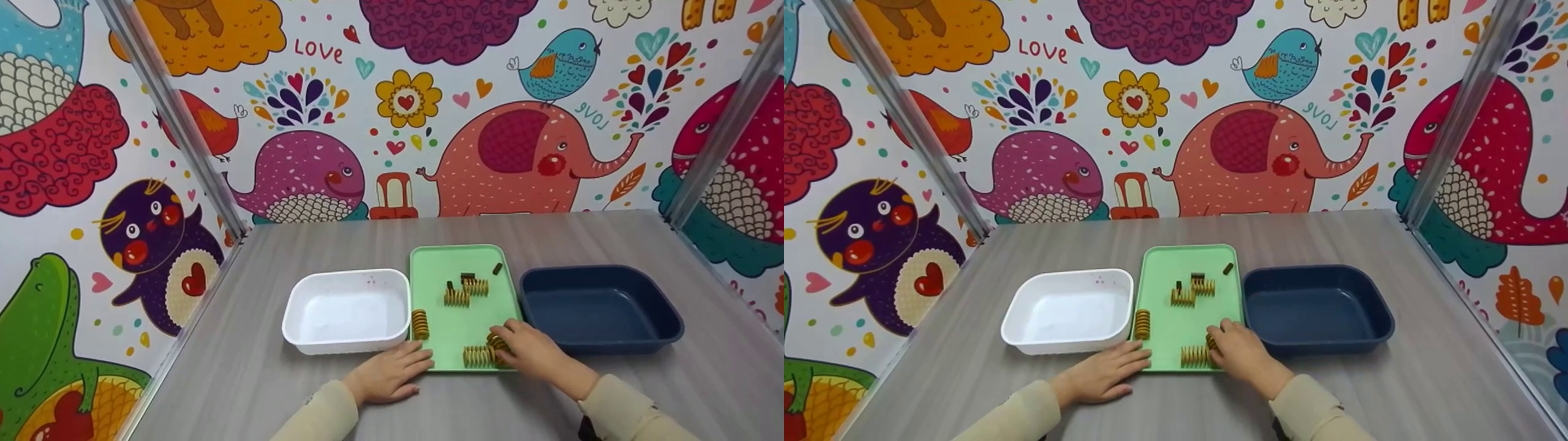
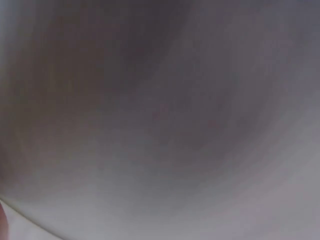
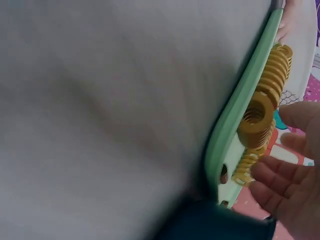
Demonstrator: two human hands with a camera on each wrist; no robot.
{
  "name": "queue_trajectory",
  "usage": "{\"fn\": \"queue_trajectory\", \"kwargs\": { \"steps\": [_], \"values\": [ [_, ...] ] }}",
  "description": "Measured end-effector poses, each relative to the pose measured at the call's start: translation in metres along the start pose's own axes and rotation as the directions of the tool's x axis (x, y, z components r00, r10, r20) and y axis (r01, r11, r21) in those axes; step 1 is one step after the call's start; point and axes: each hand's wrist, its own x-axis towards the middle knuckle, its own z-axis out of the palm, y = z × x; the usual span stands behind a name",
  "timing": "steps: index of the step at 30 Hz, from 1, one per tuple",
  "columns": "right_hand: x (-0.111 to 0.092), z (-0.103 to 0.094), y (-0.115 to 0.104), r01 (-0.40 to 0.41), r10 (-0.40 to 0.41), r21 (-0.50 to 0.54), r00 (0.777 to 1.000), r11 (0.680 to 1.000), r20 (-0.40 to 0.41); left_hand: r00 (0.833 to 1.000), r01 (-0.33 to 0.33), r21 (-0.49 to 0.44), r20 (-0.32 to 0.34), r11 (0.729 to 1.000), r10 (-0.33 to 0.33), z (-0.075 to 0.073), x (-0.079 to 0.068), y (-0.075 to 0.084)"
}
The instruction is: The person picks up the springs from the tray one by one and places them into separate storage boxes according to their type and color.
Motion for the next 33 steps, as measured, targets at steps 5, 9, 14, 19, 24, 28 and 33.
{"fn": "queue_trajectory", "kwargs": {
  "steps": [5,9,14,19,24,28,33],
  "values": [
    [0.004,-0.001,-0.007,-0.071,0.067,0.053,0.995,0.996,0.075,1.0,0.005,-0.018,-0.004,1.0,-0.005,0.003,-0.001,0.0],
    [0.008,-0.002,-0.01,-0.14,0.129,0.09,0.985,0.986,0.116,1.0,0.0,-0.017,-0.027,1.0,0.0,0.003,-0.002,0.001],
    [0.011,-0.004,-0.012,-0.22,0.181,0.174,0.959,0.96,0.217,0.999,-0.007,-0.006,-0.043,1.0,0.007,0.003,-0.003,0.002],
    [0.015,-0.009,-0.011,-0.297,0.196,0.244,0.91,0.923,0.366,0.999,-0.001,-0.005,-0.049,1.0,0.001,0.003,-0.003,0.003],
    [0.018,-0.011,-0.011,-0.396,0.244,0.294,0.864,0.87,0.441,0.998,-0.01,-0.003,-0.055,1.0,0.01,0.003,-0.004,0.002],
    [0.019,-0.011,-0.011,-0.432,0.266,0.307,0.848,0.848,0.458,0.998,-0.021,0.0,-0.053,1.0,0.021,0.003,-0.004,0.001],
    [0.019,-0.01,-0.011,-0.454,0.279,0.332,0.844,0.827,0.459,0.998,-0.054,0.01,-0.038,0.999,0.054,0.003,-0.003,0.0]
  ]
}}
